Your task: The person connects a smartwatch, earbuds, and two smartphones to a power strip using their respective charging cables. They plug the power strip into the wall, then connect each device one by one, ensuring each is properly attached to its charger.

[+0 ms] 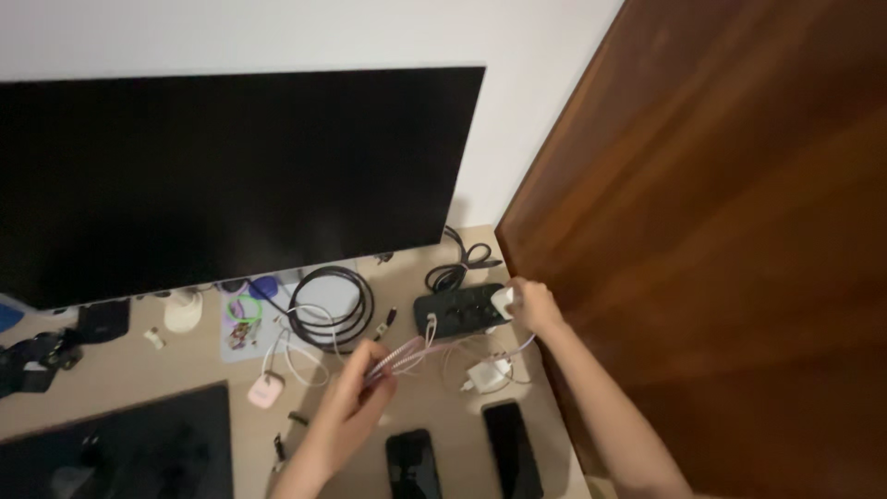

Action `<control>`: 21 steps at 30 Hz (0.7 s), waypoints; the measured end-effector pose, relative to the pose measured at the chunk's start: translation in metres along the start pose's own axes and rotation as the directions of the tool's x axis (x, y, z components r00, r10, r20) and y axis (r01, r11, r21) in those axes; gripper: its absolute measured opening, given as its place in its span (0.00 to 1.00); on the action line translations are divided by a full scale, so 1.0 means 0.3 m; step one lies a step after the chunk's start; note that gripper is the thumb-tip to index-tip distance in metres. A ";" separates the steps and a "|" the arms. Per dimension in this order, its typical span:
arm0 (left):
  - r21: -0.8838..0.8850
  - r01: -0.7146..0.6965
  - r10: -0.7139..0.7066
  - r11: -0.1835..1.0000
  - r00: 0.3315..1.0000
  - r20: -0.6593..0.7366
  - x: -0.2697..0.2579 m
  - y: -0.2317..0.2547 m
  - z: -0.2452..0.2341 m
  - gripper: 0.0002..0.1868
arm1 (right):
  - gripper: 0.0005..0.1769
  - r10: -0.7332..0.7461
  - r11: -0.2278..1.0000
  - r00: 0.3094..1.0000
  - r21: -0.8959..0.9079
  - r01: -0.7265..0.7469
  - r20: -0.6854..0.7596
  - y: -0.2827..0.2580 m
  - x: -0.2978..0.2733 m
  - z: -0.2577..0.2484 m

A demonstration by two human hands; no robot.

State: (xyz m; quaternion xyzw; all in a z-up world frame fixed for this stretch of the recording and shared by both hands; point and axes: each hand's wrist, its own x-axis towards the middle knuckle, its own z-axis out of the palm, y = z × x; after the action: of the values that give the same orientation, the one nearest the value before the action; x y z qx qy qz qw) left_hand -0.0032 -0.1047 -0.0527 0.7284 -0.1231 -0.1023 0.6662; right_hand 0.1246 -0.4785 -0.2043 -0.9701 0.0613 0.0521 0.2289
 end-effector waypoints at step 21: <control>0.025 0.171 -0.170 0.985 0.984 -0.046 0.091 -0.027 0.063 0.08 | 0.29 -0.236 0.971 0.957 0.060 0.229 0.168 -0.123 0.080 0.085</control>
State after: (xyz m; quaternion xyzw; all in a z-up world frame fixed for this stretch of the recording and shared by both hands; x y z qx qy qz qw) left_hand 0.0171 -0.1306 -0.0622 0.7478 -0.0473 -0.1413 0.6470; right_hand 0.1516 -0.4365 -0.2140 -0.9576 -0.0726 0.1080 0.2571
